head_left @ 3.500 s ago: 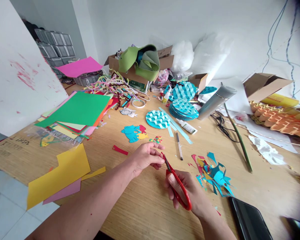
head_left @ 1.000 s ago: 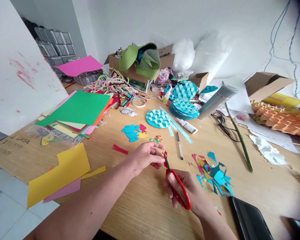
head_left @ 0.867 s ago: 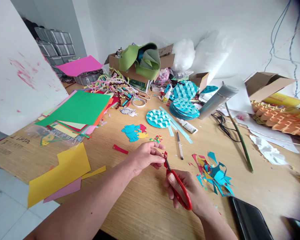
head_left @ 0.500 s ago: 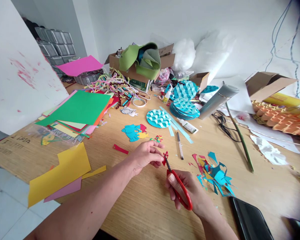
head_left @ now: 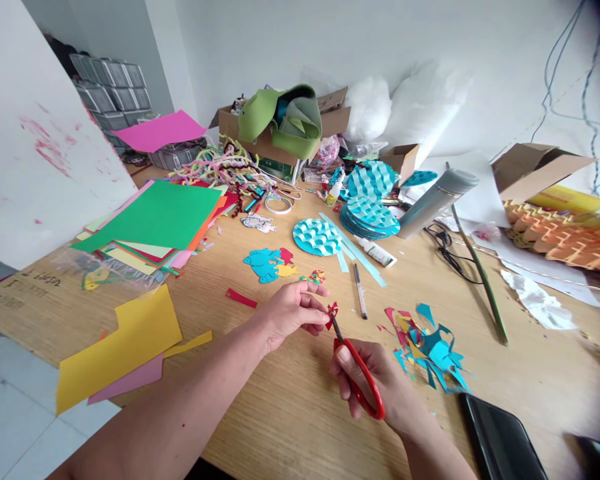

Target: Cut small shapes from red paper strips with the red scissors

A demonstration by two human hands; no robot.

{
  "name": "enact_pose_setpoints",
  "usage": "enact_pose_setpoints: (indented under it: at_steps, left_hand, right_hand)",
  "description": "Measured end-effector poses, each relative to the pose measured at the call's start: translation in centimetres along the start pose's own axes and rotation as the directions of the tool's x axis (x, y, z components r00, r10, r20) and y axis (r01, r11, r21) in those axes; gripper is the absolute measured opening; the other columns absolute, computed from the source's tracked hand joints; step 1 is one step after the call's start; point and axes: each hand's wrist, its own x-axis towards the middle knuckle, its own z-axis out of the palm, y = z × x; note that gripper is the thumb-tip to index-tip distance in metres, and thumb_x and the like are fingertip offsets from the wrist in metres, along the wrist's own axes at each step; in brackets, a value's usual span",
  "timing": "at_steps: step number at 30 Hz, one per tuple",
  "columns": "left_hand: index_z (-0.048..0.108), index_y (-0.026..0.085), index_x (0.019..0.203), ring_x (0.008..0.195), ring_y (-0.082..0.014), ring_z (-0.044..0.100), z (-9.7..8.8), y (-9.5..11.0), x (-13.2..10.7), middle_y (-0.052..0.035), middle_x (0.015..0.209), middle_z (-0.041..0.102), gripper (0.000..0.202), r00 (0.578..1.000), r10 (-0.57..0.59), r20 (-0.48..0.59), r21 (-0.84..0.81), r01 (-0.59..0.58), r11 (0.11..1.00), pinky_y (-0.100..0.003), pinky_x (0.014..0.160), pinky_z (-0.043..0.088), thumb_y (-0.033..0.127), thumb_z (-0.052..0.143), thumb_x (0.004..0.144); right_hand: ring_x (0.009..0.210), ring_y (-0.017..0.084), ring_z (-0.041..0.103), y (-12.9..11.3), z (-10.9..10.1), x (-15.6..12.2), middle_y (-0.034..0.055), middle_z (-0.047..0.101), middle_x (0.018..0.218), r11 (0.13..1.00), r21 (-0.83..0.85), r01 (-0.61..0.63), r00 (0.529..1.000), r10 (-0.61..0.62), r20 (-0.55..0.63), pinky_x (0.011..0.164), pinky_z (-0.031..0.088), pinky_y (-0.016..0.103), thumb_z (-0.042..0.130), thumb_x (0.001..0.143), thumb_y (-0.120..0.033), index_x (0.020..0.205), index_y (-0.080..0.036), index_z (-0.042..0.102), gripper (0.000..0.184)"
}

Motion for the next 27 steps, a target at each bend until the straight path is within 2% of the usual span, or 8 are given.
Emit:
enact_pose_setpoints:
  at_steps: [9, 20, 27]
  left_hand:
    - [0.056, 0.012, 0.103, 0.054, -0.0093, 0.055, 0.15, 0.27, -0.17, 0.0004, 0.067, 0.062, 0.045, 1.0, -0.013, 0.015, 0.026, 0.013, 1.0, -0.025, 0.057, 0.043, 0.012, 0.07, 0.059]
    - [0.057, 0.012, 0.102, 0.054, -0.0094, 0.056, -0.02, 0.3, -0.13, -0.0001, 0.067, 0.063, 0.044, 1.0, -0.014, 0.02, 0.03, 0.013, 0.999, -0.025, 0.056, 0.043, 0.013, 0.07, 0.059]
    - [0.057, 0.012, 0.102, 0.053, -0.0093, 0.056, 0.06, 0.36, -0.17, 0.0, 0.067, 0.063, 0.044, 1.0, -0.024, 0.016, 0.035, 0.024, 0.999, -0.025, 0.056, 0.043, 0.012, 0.069, 0.06]
  right_hand:
    - [0.034, 0.007, 0.052, 0.07, 0.0, -0.11, -0.0015, 0.056, 0.049, 1.0, 0.012, 0.015, 0.999, -0.016, 0.032, 0.034, 0.031, 0.015, 0.056, 0.071, -0.073, 0.066, -0.016, 0.049, 0.058]
    - [0.03, 0.006, 0.048, 0.56, -0.26, -0.15, -0.0033, 0.054, 0.047, 1.0, 0.016, -0.005, 0.999, 0.004, 0.032, 0.031, 0.025, 0.014, 0.057, 0.071, -0.072, 0.067, -0.016, 0.052, 0.056]
    - [0.032, 0.007, 0.05, 0.39, -0.2, -0.15, -0.0027, 0.054, 0.049, 1.0, 0.013, 0.01, 0.999, -0.01, 0.044, 0.033, 0.028, 0.015, 0.056, 0.072, -0.072, 0.068, -0.016, 0.05, 0.057]
